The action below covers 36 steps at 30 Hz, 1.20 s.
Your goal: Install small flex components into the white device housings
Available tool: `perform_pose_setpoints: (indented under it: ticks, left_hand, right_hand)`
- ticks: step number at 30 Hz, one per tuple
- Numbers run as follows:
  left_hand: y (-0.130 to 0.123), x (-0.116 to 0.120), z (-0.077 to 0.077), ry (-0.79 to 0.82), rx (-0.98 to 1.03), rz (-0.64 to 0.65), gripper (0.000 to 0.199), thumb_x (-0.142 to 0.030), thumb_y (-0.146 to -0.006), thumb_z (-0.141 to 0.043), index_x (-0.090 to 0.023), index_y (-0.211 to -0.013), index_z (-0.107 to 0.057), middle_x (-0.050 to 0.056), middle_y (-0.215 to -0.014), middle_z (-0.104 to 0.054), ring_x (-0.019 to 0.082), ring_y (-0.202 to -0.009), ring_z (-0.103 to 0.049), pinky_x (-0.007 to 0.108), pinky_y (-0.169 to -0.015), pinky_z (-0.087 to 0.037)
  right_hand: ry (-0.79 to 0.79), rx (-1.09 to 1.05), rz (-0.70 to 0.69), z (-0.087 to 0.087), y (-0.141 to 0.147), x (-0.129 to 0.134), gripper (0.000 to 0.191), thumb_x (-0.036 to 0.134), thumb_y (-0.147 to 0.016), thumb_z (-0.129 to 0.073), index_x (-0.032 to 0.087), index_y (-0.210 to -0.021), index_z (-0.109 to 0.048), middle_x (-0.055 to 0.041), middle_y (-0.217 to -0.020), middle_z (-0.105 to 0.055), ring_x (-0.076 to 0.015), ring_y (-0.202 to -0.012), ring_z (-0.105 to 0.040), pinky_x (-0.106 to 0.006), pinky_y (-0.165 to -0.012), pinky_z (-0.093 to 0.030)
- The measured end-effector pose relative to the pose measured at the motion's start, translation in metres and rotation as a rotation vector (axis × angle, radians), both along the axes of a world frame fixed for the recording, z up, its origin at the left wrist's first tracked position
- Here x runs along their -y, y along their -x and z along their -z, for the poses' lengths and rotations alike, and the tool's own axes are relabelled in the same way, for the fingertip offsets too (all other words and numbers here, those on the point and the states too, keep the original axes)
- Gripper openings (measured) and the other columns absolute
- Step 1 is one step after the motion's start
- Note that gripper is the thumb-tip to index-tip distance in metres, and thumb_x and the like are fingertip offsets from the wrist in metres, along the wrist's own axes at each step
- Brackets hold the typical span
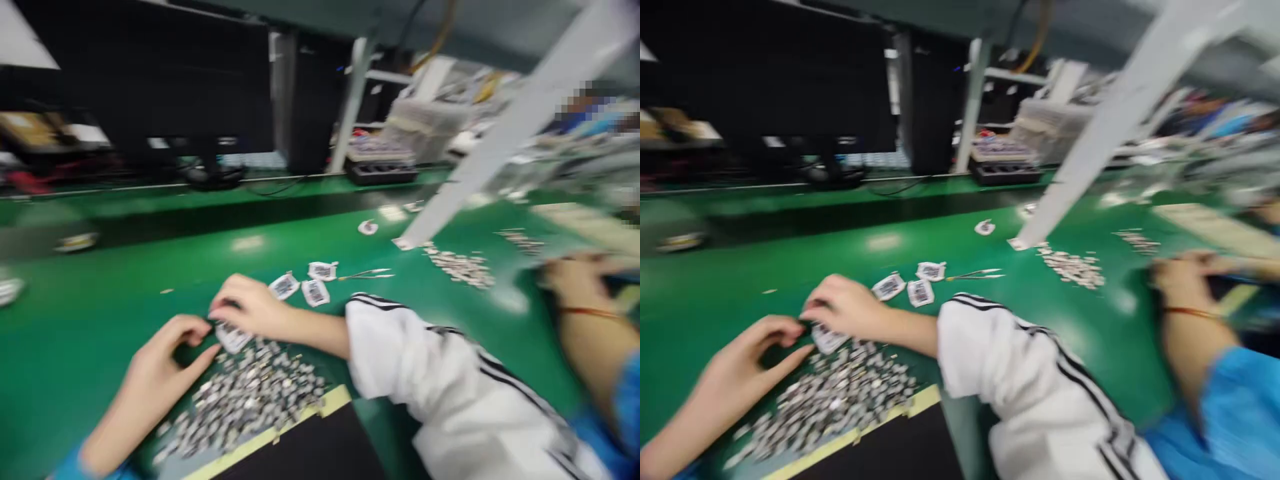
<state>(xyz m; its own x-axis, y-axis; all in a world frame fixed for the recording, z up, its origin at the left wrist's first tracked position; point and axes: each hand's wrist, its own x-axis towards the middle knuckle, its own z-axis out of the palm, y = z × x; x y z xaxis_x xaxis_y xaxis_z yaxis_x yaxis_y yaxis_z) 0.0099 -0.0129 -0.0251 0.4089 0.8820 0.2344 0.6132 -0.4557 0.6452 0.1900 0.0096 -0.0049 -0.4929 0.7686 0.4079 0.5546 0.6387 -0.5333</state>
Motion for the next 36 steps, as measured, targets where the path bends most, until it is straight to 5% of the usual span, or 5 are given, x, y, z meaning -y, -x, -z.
perform_pose_setpoints:
  ticks: [4, 11, 16, 23, 36]
  left_hand:
    - [0.008, -0.004, -0.014, 0.068, 0.008, 0.044, 0.021, -0.026, -0.078, -0.047, -0.017, -0.097, -0.050, 0.005, -0.101, -0.055, 0.017, -0.094, -0.052, 0.031, -0.084, -0.043]
    - [0.002, -0.013, -0.018, 0.125, -0.068, 0.358, 0.046, -0.017, -0.080, -0.046, -0.023, -0.124, -0.035, 0.002, -0.129, -0.040, 0.016, -0.121, -0.034, 0.033, -0.106, -0.025]
    - [0.009, -0.015, -0.014, 0.126, -0.097, 0.272, 0.050, -0.031, -0.078, -0.054, -0.024, -0.124, -0.035, 0.002, -0.127, -0.043, 0.017, -0.115, -0.041, 0.033, -0.100, -0.034]
    - [0.012, -0.013, -0.010, 0.066, -0.115, 0.226, 0.059, -0.032, -0.074, -0.061, -0.025, -0.125, -0.032, 0.002, -0.120, -0.049, 0.017, -0.112, -0.044, 0.034, -0.098, -0.036]
    - [0.004, -0.012, -0.006, 0.258, 0.273, 0.098, 0.060, -0.023, -0.069, -0.064, -0.019, -0.121, -0.034, 0.006, -0.107, -0.055, 0.015, -0.093, -0.056, 0.031, -0.087, -0.047]
  right_hand:
    - [0.048, -0.069, 0.228, 0.006, -0.013, 0.004, 0.032, 0.031, -0.086, -0.042, 0.014, -0.060, -0.049, 0.0035, -0.052, -0.045, -0.0072, -0.051, -0.043, -0.019, -0.053, -0.032]
    - [0.073, 0.212, -0.008, 0.014, -0.012, 0.020, 0.017, 0.022, -0.085, -0.045, 0.012, -0.089, -0.059, -0.0064, -0.082, -0.058, -0.0156, -0.078, -0.054, -0.026, -0.070, -0.041]
    - [-0.040, 0.221, -0.093, 0.015, -0.007, 0.017, 0.028, 0.031, -0.082, -0.050, 0.015, -0.104, -0.058, -0.0067, -0.091, -0.055, -0.0168, -0.086, -0.052, -0.028, -0.075, -0.043]
    - [-0.313, 0.350, -0.021, 0.017, -0.004, 0.017, 0.022, 0.030, -0.084, -0.046, 0.015, -0.090, -0.062, -0.0053, -0.081, -0.054, -0.0161, -0.074, -0.050, -0.028, -0.065, -0.043]
    - [-0.569, 0.442, -0.008, 0.005, 0.013, 0.009, 0.012, 0.012, -0.081, -0.044, 0.011, -0.076, -0.056, -0.0051, -0.070, -0.050, -0.0164, -0.069, -0.048, -0.028, -0.062, -0.039]
